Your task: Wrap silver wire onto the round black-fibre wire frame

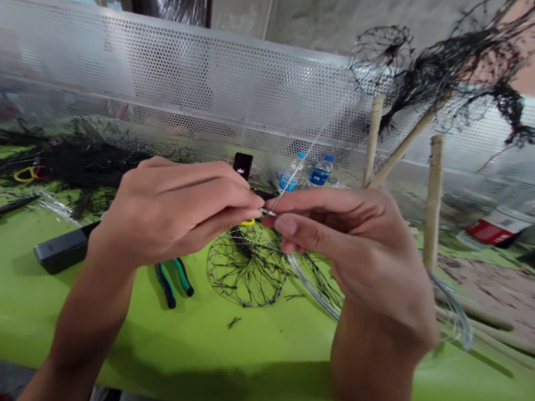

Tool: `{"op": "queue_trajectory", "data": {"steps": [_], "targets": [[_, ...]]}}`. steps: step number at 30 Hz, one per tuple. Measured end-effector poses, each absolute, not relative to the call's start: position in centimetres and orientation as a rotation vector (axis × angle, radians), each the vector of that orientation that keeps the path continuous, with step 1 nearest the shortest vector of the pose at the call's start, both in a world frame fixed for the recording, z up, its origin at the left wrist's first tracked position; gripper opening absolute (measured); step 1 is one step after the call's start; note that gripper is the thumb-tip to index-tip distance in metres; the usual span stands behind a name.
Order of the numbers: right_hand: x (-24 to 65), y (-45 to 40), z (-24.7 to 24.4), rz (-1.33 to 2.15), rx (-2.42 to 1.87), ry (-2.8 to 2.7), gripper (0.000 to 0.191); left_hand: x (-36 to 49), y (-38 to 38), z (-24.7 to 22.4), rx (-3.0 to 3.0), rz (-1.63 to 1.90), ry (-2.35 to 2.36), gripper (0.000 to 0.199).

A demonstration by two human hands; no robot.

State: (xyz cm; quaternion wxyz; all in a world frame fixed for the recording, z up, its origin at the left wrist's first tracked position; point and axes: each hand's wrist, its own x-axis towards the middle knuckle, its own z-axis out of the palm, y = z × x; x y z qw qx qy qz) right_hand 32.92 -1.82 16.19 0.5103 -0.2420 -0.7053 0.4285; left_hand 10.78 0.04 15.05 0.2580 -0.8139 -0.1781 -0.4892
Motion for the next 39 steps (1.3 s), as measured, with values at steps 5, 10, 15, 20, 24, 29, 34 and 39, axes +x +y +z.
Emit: {"op": "queue_trajectory", "data": {"steps": [5,10,15,20,24,29,34,39], "targets": [[32.4,-2.3,15.6,0.625,-0.623,-1.785,0.016,10.5,-0.3,15.3,-2.178,-1.265,-0.548,0.005],[31.4,-1.3,15.1,0.379,-0.581,-1.777,0.017,10.4,1.6,15.4,-2.235,-1.285,-0.532,0.005],[32.8,2.5,14.9,0.793,-0.696,-1.725,0.011,11.4,6.2,14.6,-2.418,-1.353,-0.493,0.013],[34.6,5.2,14.8,1.129,-0.814,-1.646,0.027,12.4,8.2,13.7,-2.499,-1.239,-0.509,0.018],[34.6,5.7,14.7,1.206,-0.847,-1.675,0.032,12.8,7.5,13.6,-2.5,-1.178,-0.472,0.02],[34.6,5.5,14.7,1.282,-0.846,-1.774,0.035,12.7,6.5,13.8,-2.488,-1.14,-0.443,0.019],[34.9,5.4,14.7,1.257,-0.802,-1.856,0.038,12.5,6.2,14.0,-2.468,-1.083,-0.453,0.019],[34.6,5.5,14.5,1.157,-0.737,-1.887,0.036,12.2,6.2,14.0,-2.476,-1.112,-0.453,0.017]]}}
